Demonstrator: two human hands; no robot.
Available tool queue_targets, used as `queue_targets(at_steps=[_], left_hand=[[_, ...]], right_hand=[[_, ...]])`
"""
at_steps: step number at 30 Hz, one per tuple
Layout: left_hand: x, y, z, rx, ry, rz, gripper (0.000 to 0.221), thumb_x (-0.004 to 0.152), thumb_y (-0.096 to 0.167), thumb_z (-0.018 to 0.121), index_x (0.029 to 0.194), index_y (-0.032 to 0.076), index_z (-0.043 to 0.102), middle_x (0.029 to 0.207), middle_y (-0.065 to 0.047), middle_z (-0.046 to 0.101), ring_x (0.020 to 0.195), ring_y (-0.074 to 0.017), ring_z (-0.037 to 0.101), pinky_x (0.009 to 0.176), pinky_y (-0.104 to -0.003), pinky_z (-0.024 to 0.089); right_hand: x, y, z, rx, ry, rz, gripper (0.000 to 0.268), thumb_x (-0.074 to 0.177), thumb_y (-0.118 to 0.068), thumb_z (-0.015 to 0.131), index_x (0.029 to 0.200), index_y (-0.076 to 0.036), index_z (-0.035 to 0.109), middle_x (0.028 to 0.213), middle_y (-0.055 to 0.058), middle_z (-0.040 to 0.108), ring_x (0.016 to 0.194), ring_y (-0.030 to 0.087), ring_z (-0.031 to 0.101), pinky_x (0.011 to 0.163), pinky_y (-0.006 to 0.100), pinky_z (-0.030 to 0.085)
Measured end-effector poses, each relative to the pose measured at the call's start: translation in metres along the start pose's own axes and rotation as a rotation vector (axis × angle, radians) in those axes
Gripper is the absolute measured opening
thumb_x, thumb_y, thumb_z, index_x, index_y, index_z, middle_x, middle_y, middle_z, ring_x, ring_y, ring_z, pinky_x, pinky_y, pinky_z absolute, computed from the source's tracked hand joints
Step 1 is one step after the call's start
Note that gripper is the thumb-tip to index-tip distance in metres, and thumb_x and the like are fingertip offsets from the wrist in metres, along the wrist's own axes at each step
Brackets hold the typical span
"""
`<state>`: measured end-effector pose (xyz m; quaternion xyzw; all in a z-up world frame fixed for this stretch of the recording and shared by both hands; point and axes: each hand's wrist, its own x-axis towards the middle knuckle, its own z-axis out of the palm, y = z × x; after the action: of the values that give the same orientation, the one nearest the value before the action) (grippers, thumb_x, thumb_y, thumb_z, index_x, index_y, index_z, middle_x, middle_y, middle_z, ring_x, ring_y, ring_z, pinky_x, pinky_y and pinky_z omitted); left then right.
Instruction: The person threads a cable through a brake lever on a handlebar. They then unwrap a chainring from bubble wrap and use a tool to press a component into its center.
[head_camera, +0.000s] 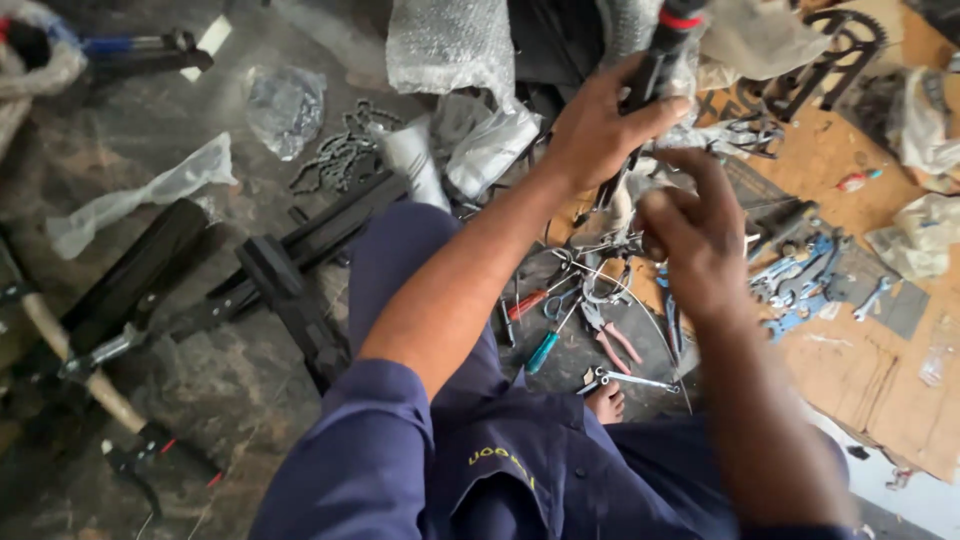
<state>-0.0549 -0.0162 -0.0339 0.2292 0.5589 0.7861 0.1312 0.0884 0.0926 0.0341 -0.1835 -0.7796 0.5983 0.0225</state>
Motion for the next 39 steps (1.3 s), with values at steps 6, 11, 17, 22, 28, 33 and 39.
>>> queue_targets(at_steps=[6, 11, 17, 22, 28, 33, 39], left_hand=[[0.011, -0.002, -0.005, 0.067, 0.015, 0.028, 0.04, 0.085, 0.051, 0.074, 0.094, 0.014, 0.064, 0.075, 0.003, 0.062, 0.07, -0.0115, 0.061, 0.069, -0.031, 0.051], [0.01, -0.001, 0.0, 0.102, 0.061, 0.027, 0.042, 0.083, 0.053, 0.075, 0.095, 0.014, 0.065, 0.073, 0.004, 0.062, 0.068, -0.0112, 0.061, 0.067, -0.031, 0.05], [0.012, -0.012, 0.002, 0.13, 0.075, 0.031, 0.043, 0.084, 0.055, 0.074, 0.092, 0.014, 0.065, 0.07, 0.003, 0.061, 0.065, -0.0116, 0.061, 0.066, -0.031, 0.051], [0.019, -0.018, -0.008, 0.153, 0.076, 0.069, 0.046, 0.086, 0.059, 0.072, 0.096, 0.015, 0.064, 0.072, 0.002, 0.064, 0.065, -0.0124, 0.064, 0.066, -0.032, 0.054], [0.017, -0.015, -0.009, 0.169, 0.144, 0.115, 0.069, 0.08, 0.071, 0.071, 0.119, 0.015, 0.059, 0.082, 0.004, 0.07, 0.076, -0.0134, 0.073, 0.073, -0.032, 0.058], [0.02, -0.028, -0.009, 0.341, 0.153, 0.06, 0.079, 0.079, 0.08, 0.069, 0.12, 0.013, 0.06, 0.085, -0.001, 0.068, 0.08, -0.0162, 0.077, 0.077, -0.033, 0.063], [0.018, -0.022, -0.007, 0.324, 0.12, 0.057, 0.089, 0.078, 0.082, 0.065, 0.13, 0.011, 0.058, 0.09, -0.003, 0.076, 0.081, -0.0147, 0.08, 0.084, -0.032, 0.064]], right_hand=[[-0.018, 0.056, 0.033, -0.393, 0.359, -0.631, 0.014, 0.101, -0.007, 0.073, 0.113, -0.001, 0.072, 0.084, 0.001, 0.046, 0.075, 0.011, 0.043, 0.067, 0.027, 0.036], [0.013, 0.1, 0.047, -0.287, 0.239, -0.374, 0.017, 0.102, -0.008, 0.065, 0.116, 0.0, 0.071, 0.079, 0.0, 0.046, 0.071, 0.01, 0.04, 0.063, 0.028, 0.033], [0.027, 0.144, 0.055, -0.136, 0.295, -0.343, 0.012, 0.108, -0.01, 0.062, 0.105, 0.001, 0.067, 0.084, 0.008, 0.068, 0.072, 0.015, 0.06, 0.065, 0.034, 0.043], [0.018, 0.166, 0.051, -0.553, 0.328, -0.71, 0.008, 0.101, -0.003, 0.064, 0.108, -0.001, 0.069, 0.089, 0.015, 0.064, 0.076, 0.03, 0.062, 0.066, 0.042, 0.048], [-0.002, 0.167, 0.052, -0.547, 0.274, -0.53, 0.011, 0.1, -0.004, 0.067, 0.109, -0.004, 0.073, 0.085, 0.013, 0.061, 0.069, 0.029, 0.058, 0.063, 0.04, 0.045], [-0.026, 0.172, 0.051, -0.601, 0.366, -0.43, 0.027, 0.098, -0.005, 0.069, 0.124, -0.002, 0.067, 0.091, 0.013, 0.063, 0.062, 0.021, 0.053, 0.06, 0.036, 0.043], [-0.038, 0.207, 0.035, -0.525, 0.298, -0.491, 0.041, 0.091, -0.005, 0.077, 0.13, -0.005, 0.063, 0.087, 0.009, 0.058, 0.071, 0.026, 0.057, 0.065, 0.038, 0.047]])
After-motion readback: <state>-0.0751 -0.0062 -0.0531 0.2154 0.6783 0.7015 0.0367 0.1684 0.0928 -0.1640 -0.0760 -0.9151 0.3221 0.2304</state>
